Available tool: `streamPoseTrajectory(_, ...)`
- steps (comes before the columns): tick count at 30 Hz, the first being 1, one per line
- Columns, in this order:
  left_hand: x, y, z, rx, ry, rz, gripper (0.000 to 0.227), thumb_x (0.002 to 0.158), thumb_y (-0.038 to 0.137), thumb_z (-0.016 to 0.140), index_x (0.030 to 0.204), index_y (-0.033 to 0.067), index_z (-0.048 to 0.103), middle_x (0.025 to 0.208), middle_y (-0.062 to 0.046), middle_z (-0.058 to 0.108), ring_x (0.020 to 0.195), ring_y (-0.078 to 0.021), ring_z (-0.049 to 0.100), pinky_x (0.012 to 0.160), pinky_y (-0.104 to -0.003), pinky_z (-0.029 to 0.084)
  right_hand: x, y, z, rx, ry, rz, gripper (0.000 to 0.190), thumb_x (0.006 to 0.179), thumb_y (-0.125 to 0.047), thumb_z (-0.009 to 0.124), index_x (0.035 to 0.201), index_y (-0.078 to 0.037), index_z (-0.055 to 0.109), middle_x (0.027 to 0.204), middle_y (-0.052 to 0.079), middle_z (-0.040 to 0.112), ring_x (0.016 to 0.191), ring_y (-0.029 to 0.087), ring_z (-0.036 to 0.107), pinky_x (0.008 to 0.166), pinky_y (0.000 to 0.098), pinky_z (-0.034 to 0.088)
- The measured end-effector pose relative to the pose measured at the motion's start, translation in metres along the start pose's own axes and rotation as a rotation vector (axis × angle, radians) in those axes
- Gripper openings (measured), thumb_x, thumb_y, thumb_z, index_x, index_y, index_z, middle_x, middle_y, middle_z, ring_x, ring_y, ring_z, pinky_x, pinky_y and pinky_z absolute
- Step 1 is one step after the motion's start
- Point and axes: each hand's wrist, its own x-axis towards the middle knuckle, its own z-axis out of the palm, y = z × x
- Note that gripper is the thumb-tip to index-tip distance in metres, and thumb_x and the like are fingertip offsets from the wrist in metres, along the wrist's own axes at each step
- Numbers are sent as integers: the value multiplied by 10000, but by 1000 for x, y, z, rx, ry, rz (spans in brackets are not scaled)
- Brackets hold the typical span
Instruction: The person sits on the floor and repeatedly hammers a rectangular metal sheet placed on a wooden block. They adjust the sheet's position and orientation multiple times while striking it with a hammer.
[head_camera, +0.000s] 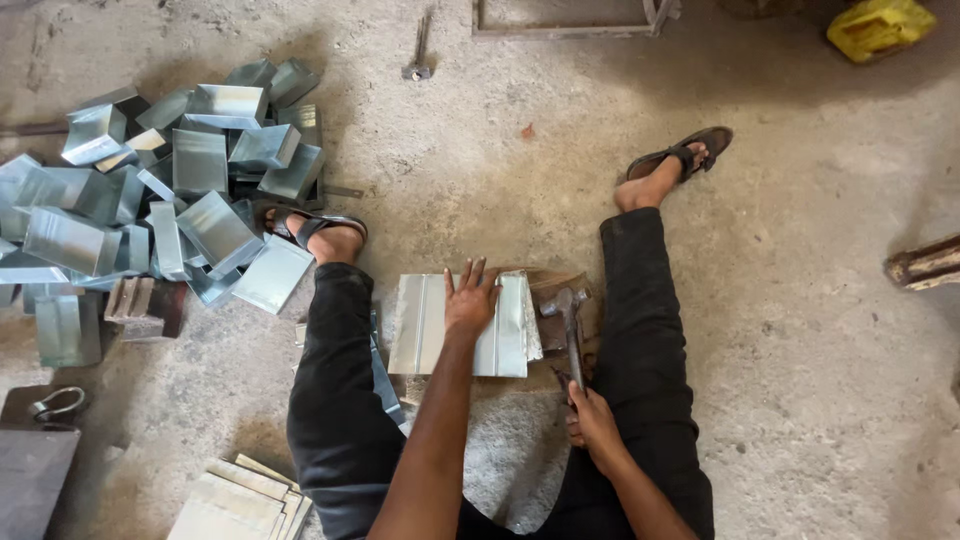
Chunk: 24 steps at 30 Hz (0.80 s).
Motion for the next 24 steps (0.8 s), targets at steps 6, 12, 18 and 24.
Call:
streamPoseTrajectory(6, -38, 43, -3, 4, 92, -319, 637, 1009, 421, 374, 1611, 230, 295, 1710, -114, 162, 1552, -350, 102, 1168, -663, -28, -8, -5, 0, 6, 24, 5, 410, 988, -521, 557, 913, -124, 487, 647, 1, 414, 452, 76, 324, 398, 248, 264)
streamPoseTrajectory(12, -73, 45, -40, -29, -90, -185, 604, 1049, 426, 356, 1625, 287, 241, 1717, -84, 149, 1585, -306, 130, 1249, -624, -10, -13, -7, 8, -116, 52, -22, 366, 990, -483, 571, 925, -136, 475, 651, 18, 416, 459, 92, 375, 402, 262, 313)
streamPoseTrajectory(18, -44, 1, -47, -45, -42, 24, 552, 1064, 428, 415, 1592, 322, 294, 1668, -59, 247, 1556, -300, 215, 1268, -640, 57, -15, -12, 8, -153, 70, -44, 368, 985, -476, 577, 913, -130, 475, 658, 21, 464, 464, 95, 405, 409, 263, 340)
streamPoseTrajectory(24, -84, -9, -19, -480, 479, -922, 928, 877, 495, 715, 1521, 0, 267, 1559, -302, 341, 1439, -454, 350, 1128, -682, 213, -3, -4, 1, -81, 22, -37, 394, 983, -508, 569, 902, -140, 454, 631, -8, 411, 455, 94, 366, 398, 262, 302)
